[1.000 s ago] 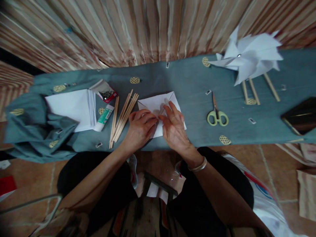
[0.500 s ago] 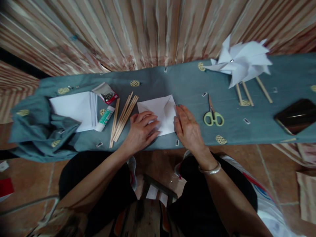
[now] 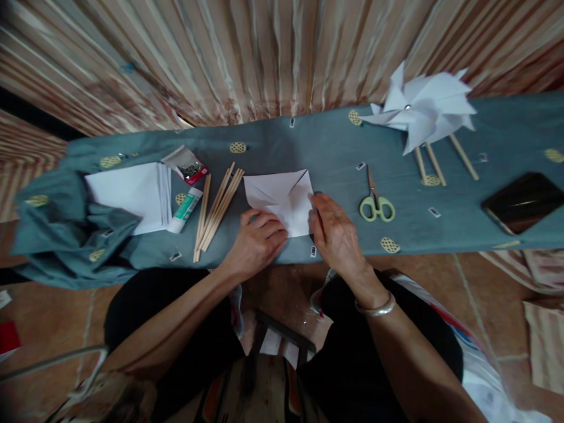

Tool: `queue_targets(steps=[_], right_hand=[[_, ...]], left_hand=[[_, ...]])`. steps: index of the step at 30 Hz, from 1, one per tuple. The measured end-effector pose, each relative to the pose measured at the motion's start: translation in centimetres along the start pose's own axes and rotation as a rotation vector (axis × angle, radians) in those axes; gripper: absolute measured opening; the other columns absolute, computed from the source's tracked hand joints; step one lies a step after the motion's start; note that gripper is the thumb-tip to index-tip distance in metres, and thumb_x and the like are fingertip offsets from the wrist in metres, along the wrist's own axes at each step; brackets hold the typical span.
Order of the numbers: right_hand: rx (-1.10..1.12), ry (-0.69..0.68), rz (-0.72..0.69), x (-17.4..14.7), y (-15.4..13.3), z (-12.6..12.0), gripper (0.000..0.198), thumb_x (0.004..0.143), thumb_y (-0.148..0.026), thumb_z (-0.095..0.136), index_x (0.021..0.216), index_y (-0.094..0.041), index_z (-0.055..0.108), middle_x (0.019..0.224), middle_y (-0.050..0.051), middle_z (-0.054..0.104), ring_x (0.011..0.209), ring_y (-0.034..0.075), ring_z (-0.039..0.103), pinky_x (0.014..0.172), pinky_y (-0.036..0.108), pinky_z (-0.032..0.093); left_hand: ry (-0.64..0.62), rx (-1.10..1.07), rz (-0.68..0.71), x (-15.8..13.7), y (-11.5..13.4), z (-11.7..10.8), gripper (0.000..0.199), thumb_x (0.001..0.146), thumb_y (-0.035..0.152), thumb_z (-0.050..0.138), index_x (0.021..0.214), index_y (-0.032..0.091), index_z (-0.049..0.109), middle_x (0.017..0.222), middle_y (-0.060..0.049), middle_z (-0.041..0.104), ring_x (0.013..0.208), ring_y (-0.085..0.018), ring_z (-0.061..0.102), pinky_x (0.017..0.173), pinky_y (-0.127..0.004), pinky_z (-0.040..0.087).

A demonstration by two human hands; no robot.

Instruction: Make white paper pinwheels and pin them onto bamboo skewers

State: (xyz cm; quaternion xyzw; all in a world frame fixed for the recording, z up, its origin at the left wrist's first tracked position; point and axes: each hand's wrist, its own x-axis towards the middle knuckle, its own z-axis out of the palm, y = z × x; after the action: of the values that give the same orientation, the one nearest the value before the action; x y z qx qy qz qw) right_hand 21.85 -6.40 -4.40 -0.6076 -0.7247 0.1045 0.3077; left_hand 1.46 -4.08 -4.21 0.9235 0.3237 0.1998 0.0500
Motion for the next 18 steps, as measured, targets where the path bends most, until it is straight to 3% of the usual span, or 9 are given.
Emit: queue_targets(steps=[5, 11, 18], right_hand=[[0.052, -0.058, 0.001, -0.4, 0.4, -1.0, 0.041, 0.096, -0.023, 0.044, 0.134, -0.022, 0.060, 0.142, 0.011, 0.059, 0.135, 0.028, 0.052, 0.115, 0.053, 0.042], [0.250, -0.254, -0.002, -1.1, 1.5, -2.5, 0.046, 0.087, -0.014, 0.049, 0.127, -0.029, 0.065, 0.150, 0.005, 0.051, 0.139, 0.026, 0.048, 0.114, 0.051, 0.043], [0.425, -0.250, 0.081, -1.2, 1.2, -1.9, 0.018, 0.086, -0.026, 0.067, 0.100, -0.031, 0.076, 0.145, 0.002, 0.057, 0.135, 0.028, 0.052, 0.113, 0.053, 0.042]], left_hand=[[0.026, -0.001, 0.002, -0.3, -0.2, -0.2, 0.018, 0.097, 0.020, 0.054, 0.089, 0.017, 0.069, 0.090, -0.003, 0.074, 0.096, -0.020, 0.060, 0.093, -0.040, 0.038], [0.080, -0.098, -0.060, -1.1, -0.8, -0.6, 0.021, 0.098, 0.022, 0.050, 0.096, 0.015, 0.069, 0.096, -0.007, 0.074, 0.092, -0.020, 0.063, 0.081, -0.035, 0.045], [0.067, -0.171, -0.097, -2.1, -0.9, -0.4, 0.019, 0.098, 0.022, 0.051, 0.097, 0.015, 0.069, 0.099, -0.008, 0.074, 0.093, -0.019, 0.067, 0.083, -0.033, 0.048]])
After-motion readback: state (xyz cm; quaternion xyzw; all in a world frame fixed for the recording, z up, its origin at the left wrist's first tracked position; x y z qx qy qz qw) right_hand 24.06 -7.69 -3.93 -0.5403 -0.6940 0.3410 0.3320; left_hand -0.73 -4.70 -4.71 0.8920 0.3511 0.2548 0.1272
